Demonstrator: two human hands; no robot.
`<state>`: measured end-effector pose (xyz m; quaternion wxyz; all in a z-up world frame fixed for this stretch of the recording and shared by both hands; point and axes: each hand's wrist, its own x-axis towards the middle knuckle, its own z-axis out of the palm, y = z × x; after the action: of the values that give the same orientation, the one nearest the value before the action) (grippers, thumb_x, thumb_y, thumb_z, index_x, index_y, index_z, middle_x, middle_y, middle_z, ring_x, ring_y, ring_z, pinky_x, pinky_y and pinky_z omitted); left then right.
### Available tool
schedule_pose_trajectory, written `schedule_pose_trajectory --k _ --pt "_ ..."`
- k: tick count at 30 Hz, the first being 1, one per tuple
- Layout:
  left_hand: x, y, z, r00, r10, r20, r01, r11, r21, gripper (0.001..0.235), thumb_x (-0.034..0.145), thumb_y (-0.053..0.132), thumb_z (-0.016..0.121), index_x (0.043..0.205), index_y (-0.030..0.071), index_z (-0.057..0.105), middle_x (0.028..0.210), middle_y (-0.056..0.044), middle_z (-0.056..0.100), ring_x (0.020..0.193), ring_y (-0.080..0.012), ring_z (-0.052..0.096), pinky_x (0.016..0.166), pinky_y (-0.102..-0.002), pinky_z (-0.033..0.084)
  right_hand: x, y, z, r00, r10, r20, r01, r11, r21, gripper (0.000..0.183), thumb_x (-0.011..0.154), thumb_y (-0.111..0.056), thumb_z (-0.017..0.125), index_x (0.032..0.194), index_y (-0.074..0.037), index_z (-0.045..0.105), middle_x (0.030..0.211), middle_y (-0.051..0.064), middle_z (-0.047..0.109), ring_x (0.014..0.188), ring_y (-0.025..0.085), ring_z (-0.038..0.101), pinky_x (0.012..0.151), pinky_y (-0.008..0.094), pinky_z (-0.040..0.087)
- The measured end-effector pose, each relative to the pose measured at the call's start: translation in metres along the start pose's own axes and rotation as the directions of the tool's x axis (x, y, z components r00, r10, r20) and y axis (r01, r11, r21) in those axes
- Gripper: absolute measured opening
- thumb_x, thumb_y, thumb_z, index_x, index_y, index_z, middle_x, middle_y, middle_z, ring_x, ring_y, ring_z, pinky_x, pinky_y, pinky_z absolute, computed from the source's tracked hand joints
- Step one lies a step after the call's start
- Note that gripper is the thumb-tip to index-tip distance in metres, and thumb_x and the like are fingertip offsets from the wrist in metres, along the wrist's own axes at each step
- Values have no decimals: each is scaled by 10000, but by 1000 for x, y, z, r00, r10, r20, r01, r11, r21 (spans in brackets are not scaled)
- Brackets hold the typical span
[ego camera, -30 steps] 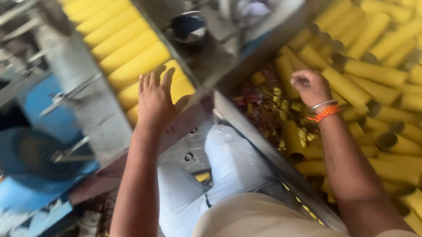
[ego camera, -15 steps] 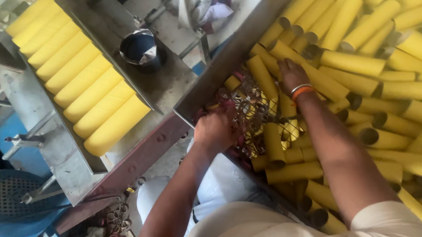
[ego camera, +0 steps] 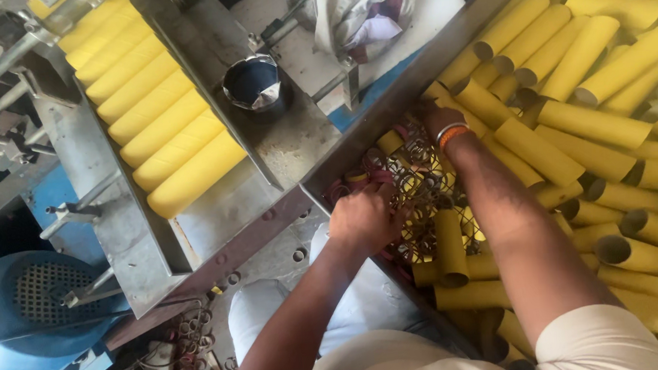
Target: The person repeatedly picks up yellow cylindrical objects from a large pile and places them into a wire basket. The task involves continuous manual handling of the cylinders in a repetitive sorting motion.
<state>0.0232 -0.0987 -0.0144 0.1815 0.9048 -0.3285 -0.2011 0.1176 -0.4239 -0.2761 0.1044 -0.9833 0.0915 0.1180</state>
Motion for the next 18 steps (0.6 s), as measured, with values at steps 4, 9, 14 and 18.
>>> schedule_pose_trajectory --k 4,9,14,18 --pt "-4 -2 -2 997 -45 68 42 998 42 485 959 557 589 1173 124 634 1039 -155 740 963 -355 727 873 -485 573 -47 -8 -5 987 -120 -109 84 953 -290 329 1016 -131 489 1321 -98 607 1215 220 660 974 373 713 819 491 573" --pt "-2 -3 -1 998 16 58 -18 1000 24 522 934 554 575 1243 134 608 1107 -163 706 939 -367 720 815 -494 575 -160 20 7 920 -123 -373 97 991 -89 543 859 -14 546 1395 -94 573 1231 214 655 899 425 664 824 509 549" --pt "-7 -10 6 997 56 55 -59 997 47 516 985 579 545 1203 131 676 1092 -141 738 961 -317 738 844 -446 592 -228 44 7 934 179 -309 -195 981 -21 548 947 -127 605 1492 -105 554 994 264 702 907 432 676 812 521 539" --pt "-18 -21 16 908 267 -322 -324 936 -138 426 897 447 616 1175 137 707 1146 -160 714 897 -347 726 732 -460 584 -238 37 -71 868 229 -440 -85 942 323 222 1101 -210 609 1183 -9 653 1045 206 701 956 343 696 879 416 550"
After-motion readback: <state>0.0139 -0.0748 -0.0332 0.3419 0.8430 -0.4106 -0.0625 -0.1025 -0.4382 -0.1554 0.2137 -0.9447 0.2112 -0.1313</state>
